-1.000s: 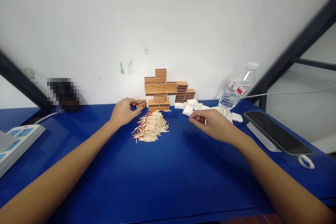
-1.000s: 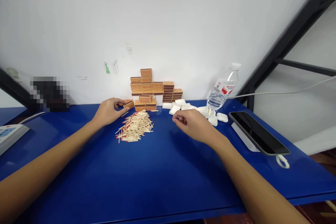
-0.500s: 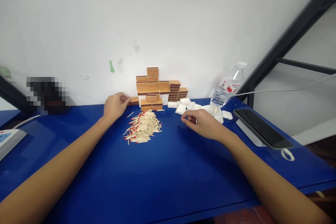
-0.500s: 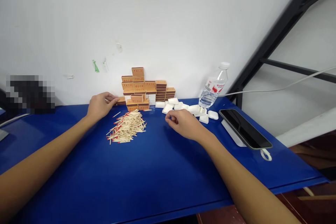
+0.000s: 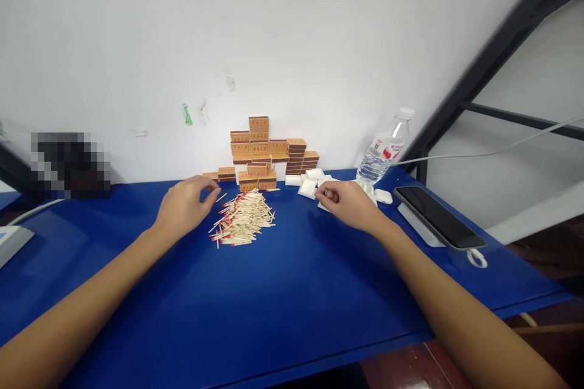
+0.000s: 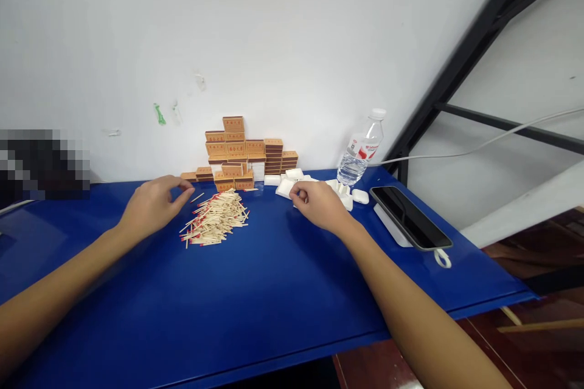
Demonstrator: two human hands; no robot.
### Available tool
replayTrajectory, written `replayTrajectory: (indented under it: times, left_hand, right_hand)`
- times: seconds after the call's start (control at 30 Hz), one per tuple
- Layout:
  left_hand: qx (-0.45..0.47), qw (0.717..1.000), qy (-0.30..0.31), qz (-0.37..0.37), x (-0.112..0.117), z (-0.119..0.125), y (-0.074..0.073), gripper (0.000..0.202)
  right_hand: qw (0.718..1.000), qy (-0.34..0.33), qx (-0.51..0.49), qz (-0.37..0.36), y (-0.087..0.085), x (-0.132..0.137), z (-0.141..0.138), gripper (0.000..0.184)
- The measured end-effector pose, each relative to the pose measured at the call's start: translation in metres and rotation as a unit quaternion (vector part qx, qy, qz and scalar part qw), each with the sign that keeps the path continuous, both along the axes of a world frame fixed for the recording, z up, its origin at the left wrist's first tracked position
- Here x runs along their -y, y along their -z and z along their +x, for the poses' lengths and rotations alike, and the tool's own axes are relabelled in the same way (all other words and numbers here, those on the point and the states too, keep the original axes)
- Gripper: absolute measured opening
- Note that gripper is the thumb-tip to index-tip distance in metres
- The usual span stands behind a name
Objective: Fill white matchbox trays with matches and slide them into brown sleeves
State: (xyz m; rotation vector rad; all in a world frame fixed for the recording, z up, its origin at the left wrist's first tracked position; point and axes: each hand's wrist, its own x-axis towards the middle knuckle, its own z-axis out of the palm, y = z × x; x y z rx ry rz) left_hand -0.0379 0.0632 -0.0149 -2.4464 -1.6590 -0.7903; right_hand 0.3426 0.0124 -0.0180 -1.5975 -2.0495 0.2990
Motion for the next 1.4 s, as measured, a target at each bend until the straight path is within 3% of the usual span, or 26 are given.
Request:
replayTrajectory:
  times: [0.13, 0.3, 0.43, 0.67, 0.87, 1.1, 1.27, 1.4]
  left_hand:
    - [-0.023, 0.999, 0.033, -0.001, 0.041, -0.012, -0.001, 0.033]
    - [-0.048, 0.996, 0.037, 0.072, 0.055, -0.014, 0.006, 0.036]
    - [-0.029, 0.994, 0.052, 0.087, 0.056, -0.010, 0.005, 0.027]
    - [0.009, 0.994, 0.068, 0.085, 0.064, -0.010, -0.002, 0.025]
    - [0.007, 0.992, 0.109, 0.069, 0.063, -0.005, 0.007, 0.023]
    - [0.041, 0.984, 0.122, 0.123, 0.067, -0.003, 0.006, 0.020]
    - [0.067, 0.973, 0.149, 0.163, 0.075, 0.001, 0.003, 0.018]
    - [0.027, 0.966, 0.228, 0.118, 0.091, 0.012, 0.004, 0.030]
  right_hand:
    - [0.997, 0.064, 0.015, 0.039, 0.009, -0.011, 0.006, 0.024]
    - [0.986, 0.050, 0.105, 0.121, 0.017, -0.032, -0.001, 0.060]
    - [0.981, 0.071, 0.155, 0.096, 0.015, -0.041, -0.010, 0.043]
    - [0.980, 0.124, 0.146, 0.059, 0.013, -0.043, -0.009, 0.014]
    - [0.985, 0.110, 0.132, 0.026, 0.004, -0.050, -0.009, 0.006]
    - [0.992, 0.073, 0.098, 0.015, -0.007, -0.055, -0.017, 0.010]
    - [0.994, 0.065, 0.057, 0.061, -0.023, -0.022, -0.039, 0.011]
    - [0.999, -0.028, 0.019, 0.027, -0.018, 0.035, -0.086, 0.014]
